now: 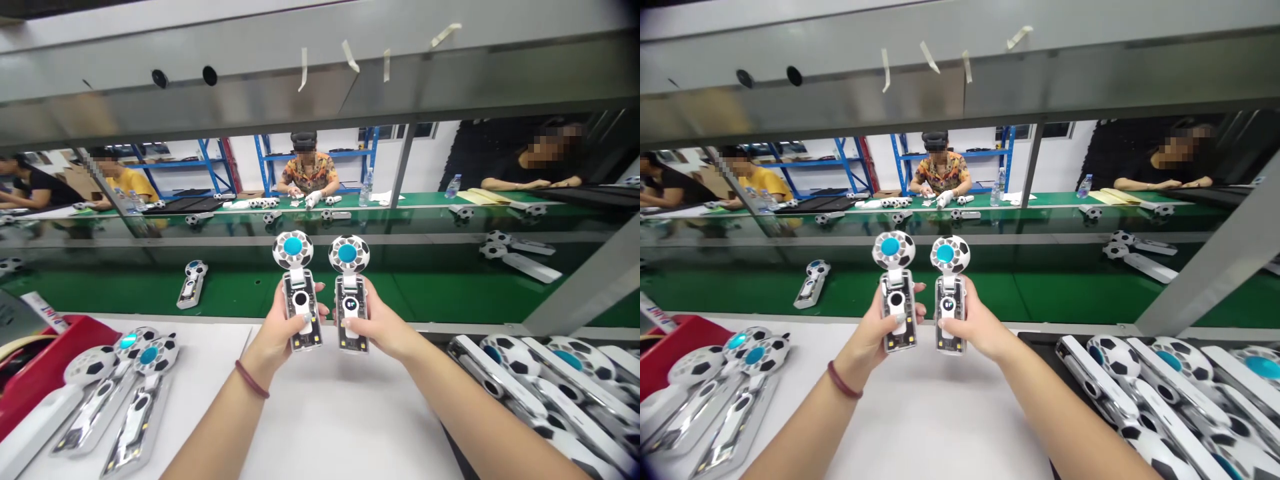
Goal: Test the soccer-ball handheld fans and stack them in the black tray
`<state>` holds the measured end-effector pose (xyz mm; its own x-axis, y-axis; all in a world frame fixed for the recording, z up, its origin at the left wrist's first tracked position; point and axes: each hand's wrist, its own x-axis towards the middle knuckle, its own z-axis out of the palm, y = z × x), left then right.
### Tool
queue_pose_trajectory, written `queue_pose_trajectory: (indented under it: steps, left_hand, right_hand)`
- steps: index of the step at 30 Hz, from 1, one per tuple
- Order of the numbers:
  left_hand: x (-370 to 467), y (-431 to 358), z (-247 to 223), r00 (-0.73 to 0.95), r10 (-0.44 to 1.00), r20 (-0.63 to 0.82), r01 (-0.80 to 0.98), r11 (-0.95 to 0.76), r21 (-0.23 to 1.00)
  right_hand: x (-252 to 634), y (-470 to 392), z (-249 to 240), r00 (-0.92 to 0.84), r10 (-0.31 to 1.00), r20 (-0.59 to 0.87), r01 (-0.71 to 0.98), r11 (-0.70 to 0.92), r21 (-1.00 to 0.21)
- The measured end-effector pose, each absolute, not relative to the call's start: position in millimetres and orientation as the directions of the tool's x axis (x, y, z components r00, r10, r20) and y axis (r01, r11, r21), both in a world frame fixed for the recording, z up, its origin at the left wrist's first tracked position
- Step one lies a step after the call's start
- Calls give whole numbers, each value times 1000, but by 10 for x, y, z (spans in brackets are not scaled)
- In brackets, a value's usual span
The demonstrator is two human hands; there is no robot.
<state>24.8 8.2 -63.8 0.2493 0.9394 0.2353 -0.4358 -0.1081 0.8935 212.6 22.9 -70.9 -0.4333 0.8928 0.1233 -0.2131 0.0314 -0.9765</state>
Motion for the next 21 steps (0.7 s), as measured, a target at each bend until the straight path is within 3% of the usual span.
queue_pose_trajectory:
  steps: [5, 17, 21]
  left_hand:
    - [140, -91, -337, 253, 887, 387, -379, -277, 883]
    - [31, -487, 52, 272, 867, 418, -274, -347, 897]
    - [57, -576, 128, 190, 892, 410, -274, -353, 894]
  right_hand:
    - [2232, -3, -380, -515, 842, 161, -113, 120, -986]
    - [2291, -319, -35, -599, 788, 143, -101, 103, -990]
    - [2283, -340, -35, -602, 785, 144, -155, 63, -986]
